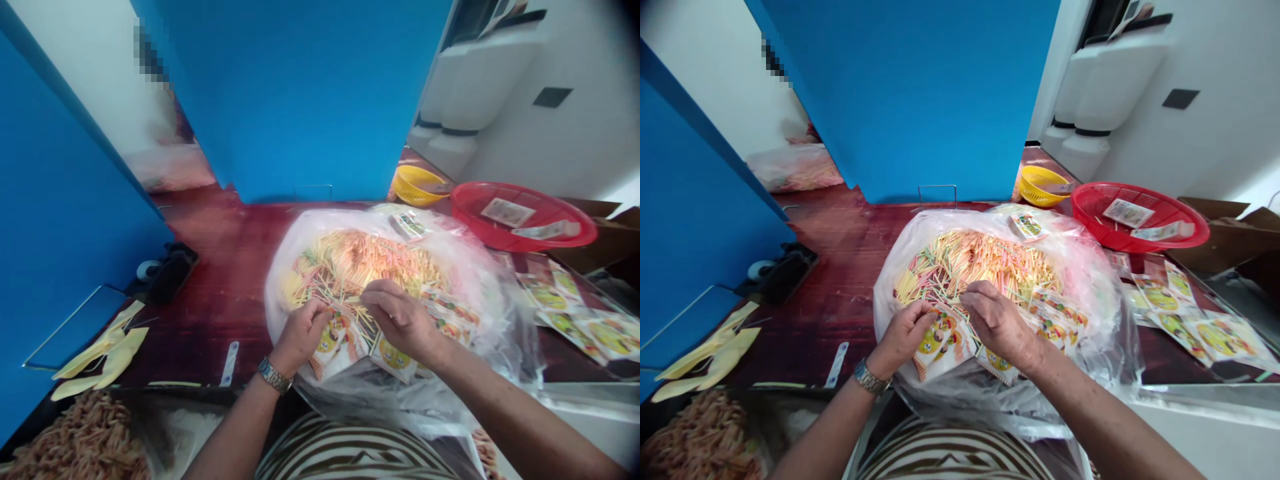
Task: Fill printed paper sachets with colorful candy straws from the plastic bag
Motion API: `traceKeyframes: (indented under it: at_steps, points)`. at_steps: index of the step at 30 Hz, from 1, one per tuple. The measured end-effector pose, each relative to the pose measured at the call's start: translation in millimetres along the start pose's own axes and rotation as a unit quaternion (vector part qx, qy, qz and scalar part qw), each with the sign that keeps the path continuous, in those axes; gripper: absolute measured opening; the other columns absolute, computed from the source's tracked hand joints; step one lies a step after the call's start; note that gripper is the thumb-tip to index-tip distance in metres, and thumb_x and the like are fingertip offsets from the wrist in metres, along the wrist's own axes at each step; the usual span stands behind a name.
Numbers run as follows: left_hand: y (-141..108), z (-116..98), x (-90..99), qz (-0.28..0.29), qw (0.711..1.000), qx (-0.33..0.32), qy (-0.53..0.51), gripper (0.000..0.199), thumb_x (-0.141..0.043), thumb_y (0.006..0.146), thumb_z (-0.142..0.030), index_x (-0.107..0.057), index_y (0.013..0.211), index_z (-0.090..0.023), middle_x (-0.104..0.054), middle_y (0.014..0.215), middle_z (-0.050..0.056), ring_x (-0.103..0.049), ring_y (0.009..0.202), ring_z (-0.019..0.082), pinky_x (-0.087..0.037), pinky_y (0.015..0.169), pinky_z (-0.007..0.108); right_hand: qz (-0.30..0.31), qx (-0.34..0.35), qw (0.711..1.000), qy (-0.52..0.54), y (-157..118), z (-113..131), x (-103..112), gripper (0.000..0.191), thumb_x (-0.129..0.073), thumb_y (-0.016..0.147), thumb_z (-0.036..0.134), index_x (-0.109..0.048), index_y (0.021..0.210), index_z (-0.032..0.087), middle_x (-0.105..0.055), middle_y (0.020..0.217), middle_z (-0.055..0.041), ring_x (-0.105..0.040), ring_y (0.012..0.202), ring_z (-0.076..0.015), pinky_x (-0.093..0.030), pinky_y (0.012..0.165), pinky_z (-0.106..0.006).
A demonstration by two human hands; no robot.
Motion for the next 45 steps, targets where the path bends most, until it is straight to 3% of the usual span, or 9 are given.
traceKeyframes:
  at_steps: [4, 10, 12, 18, 25, 31, 37, 42, 45]
  points:
    - [-0.2, 4.3, -3.8, 0.019, 0.998, 0.063, -0.017, 0.017, -0.060, 0.077, -0.033, -0.062, 0.075, -0.016, -0.062, 0.067, -0.002, -0.054, 0.062, 0.012, -0.039, 0.058, 0.022, 0.030, -0.032, 0.999, 0.010, -7.8, 2.9, -8.2, 0.019, -0.040, 0.087, 0.007, -0.056, 0.092, 0.017, -0.058, 0.085, -0.0070, -0.057, 0.079, -0.0139, -0.049, 0.065, -0.024]
    - [-0.6, 2.2, 3.6, 0.000, 1.000, 0.025, -0.014, 0.022, -0.055, 0.080, -0.033, -0.066, 0.074, -0.015, -0.065, 0.067, 0.000, -0.056, 0.063, 0.013, -0.041, 0.060, 0.022, 0.264, -0.102, 0.955, -0.094, -31.3, 1.2, -28.7, 0.020, -0.043, 0.073, -0.001, -0.054, 0.071, 0.016, -0.056, 0.074, -0.0052, -0.051, 0.059, -0.0124, -0.044, 0.054, -0.023]
    - [-2.0, 2.3, 6.5, 0.003, 1.000, 0.003, -0.005, 0.024, -0.053, 0.083, -0.034, -0.067, 0.077, -0.015, -0.066, 0.068, 0.001, -0.057, 0.064, 0.014, -0.042, 0.059, 0.022, 0.231, -0.089, 0.967, -0.059, -26.7, 1.2, -23.3, 0.020, -0.042, 0.075, 0.000, -0.054, 0.073, 0.016, -0.056, 0.075, -0.0050, -0.052, 0.062, -0.0130, -0.045, 0.055, -0.023]
    - [-5.2, 0.7, 9.7, -0.011, 0.993, -0.117, 0.016, 0.022, -0.050, 0.086, -0.029, -0.070, 0.088, -0.020, -0.070, 0.088, 0.005, -0.062, 0.084, 0.018, -0.045, 0.078, 0.028, -0.005, 0.002, 1.000, 0.024, 10.0, 10.1, 12.9, 0.021, -0.042, 0.086, 0.008, -0.055, 0.098, 0.019, -0.057, 0.086, -0.0066, -0.057, 0.080, -0.0154, -0.050, 0.065, -0.027]
    - [-8.4, -11.1, 9.6, -0.014, 0.987, -0.157, 0.031, 0.024, -0.049, 0.088, -0.031, -0.070, 0.093, -0.021, -0.069, 0.087, 0.005, -0.059, 0.086, 0.018, -0.043, 0.082, 0.032, 0.121, 0.085, 0.989, 0.005, 13.3, 18.2, 8.0, 0.026, -0.036, 0.087, 0.005, -0.053, 0.106, 0.015, -0.056, 0.095, -0.0103, -0.058, 0.085, -0.0149, -0.053, 0.069, -0.026]
    - [-11.3, -12.7, 9.3, -0.015, 0.989, -0.149, -0.011, 0.024, -0.048, 0.088, -0.030, -0.069, 0.093, -0.020, -0.067, 0.086, 0.005, -0.058, 0.087, 0.018, -0.042, 0.082, 0.032, 0.122, 0.105, 0.987, -0.008, 28.1, 23.5, 29.8, 0.030, -0.036, 0.086, 0.004, -0.052, 0.107, 0.018, -0.055, 0.096, -0.0090, -0.058, 0.087, -0.0153, -0.053, 0.071, -0.027]
    - [-15.1, -18.7, 7.2, -0.018, 0.984, -0.175, -0.020, 0.021, -0.049, 0.088, -0.027, -0.069, 0.090, -0.022, -0.067, 0.088, 0.004, -0.058, 0.087, 0.018, -0.042, 0.085, 0.033, 0.210, 0.079, 0.974, 0.032, 23.4, 31.1, 14.4, 0.025, -0.038, 0.088, 0.006, -0.054, 0.106, 0.014, -0.057, 0.092, -0.0087, -0.058, 0.083, -0.0142, -0.053, 0.070, -0.027]
    - [-19.5, -12.6, 9.0, -0.077, 0.976, -0.170, -0.113, 0.025, -0.049, 0.088, -0.031, -0.068, 0.102, -0.022, -0.066, 0.099, 0.007, -0.057, 0.096, 0.020, -0.043, 0.089, 0.035, 0.115, 0.066, 0.990, -0.053, 26.7, 40.4, 37.6, 0.032, -0.039, 0.091, 0.017, -0.048, 0.122, 0.018, -0.059, 0.112, -0.0138, -0.055, 0.106, -0.0232, -0.050, 0.086, -0.042]
    - [-17.2, -14.7, 11.3, -0.085, 0.972, -0.160, -0.149, 0.028, -0.047, 0.089, -0.033, -0.068, 0.104, -0.021, -0.065, 0.105, 0.009, -0.057, 0.101, 0.021, -0.043, 0.092, 0.037, 0.012, 0.017, 0.993, -0.115, 28.2, 51.3, 57.4, 0.038, -0.040, 0.091, 0.018, -0.044, 0.128, 0.019, -0.061, 0.106, -0.0136, -0.057, 0.101, -0.0247, -0.049, 0.083, -0.043]
Point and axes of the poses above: each hand's wrist, its own y-axis towards the middle knuckle, its own x-axis out of the back of the hand, z = x × y, the point moved 1 cm from there along y, towards the middle knuckle
